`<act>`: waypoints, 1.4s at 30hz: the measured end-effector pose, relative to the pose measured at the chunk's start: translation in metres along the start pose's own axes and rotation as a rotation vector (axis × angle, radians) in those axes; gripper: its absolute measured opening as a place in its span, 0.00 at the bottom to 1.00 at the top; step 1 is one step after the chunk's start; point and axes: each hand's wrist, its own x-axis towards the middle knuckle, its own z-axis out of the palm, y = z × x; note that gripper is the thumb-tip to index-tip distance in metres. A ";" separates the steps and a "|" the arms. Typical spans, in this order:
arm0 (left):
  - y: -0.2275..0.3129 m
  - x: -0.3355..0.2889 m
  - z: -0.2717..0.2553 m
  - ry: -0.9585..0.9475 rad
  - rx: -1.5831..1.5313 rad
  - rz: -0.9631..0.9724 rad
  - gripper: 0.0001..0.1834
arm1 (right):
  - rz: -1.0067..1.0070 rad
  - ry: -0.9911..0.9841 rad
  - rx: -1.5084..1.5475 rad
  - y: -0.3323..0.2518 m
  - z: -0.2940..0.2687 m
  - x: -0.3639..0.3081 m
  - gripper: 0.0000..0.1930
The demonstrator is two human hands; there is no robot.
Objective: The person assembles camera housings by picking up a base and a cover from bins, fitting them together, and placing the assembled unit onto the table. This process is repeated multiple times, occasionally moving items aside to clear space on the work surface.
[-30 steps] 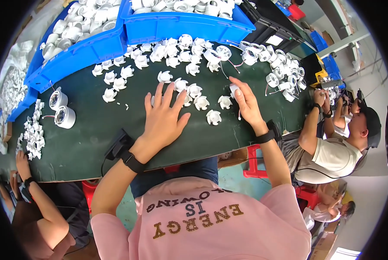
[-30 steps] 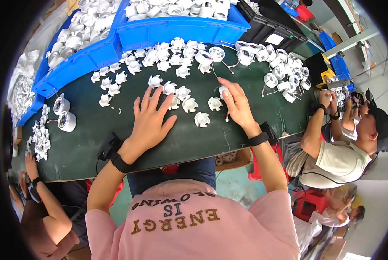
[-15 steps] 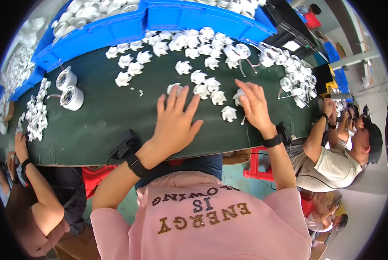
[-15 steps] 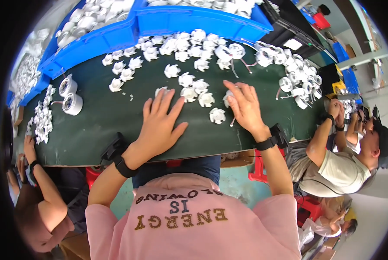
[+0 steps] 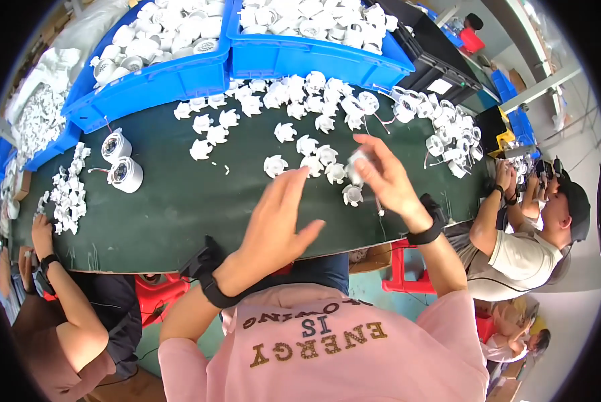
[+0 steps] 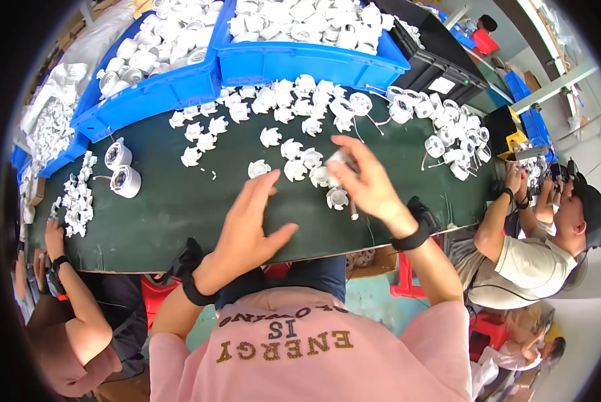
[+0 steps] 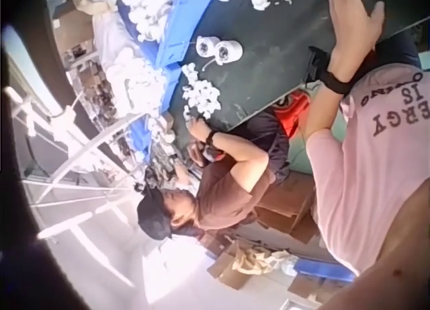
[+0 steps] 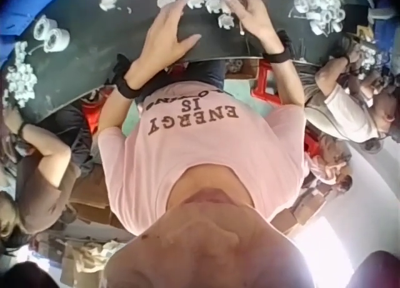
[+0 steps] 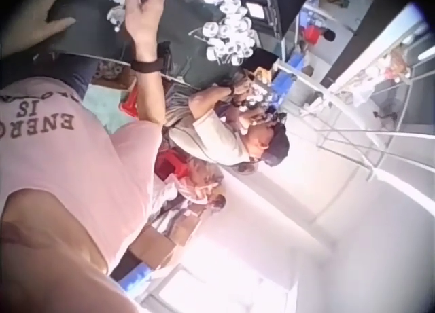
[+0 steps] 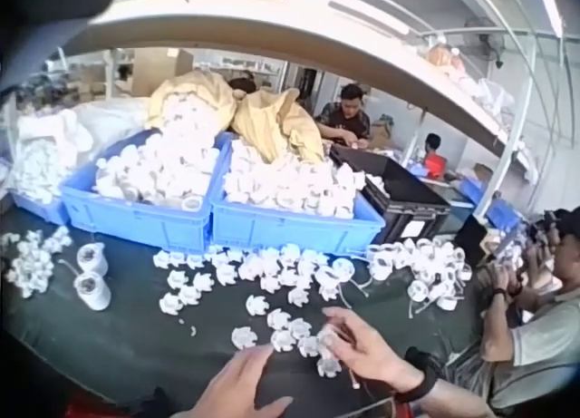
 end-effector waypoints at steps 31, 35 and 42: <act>-0.016 -0.040 -0.072 0.195 -0.838 -0.578 0.17 | -0.372 0.158 -0.721 -0.028 -0.046 0.304 0.12; -0.005 -0.028 -0.069 0.146 -0.910 -0.502 0.19 | -0.358 -0.127 -0.019 -0.070 -0.017 0.207 0.09; 0.013 -0.015 -0.076 0.286 -0.716 -0.322 0.17 | -0.564 -0.324 -0.266 -0.134 0.068 0.055 0.40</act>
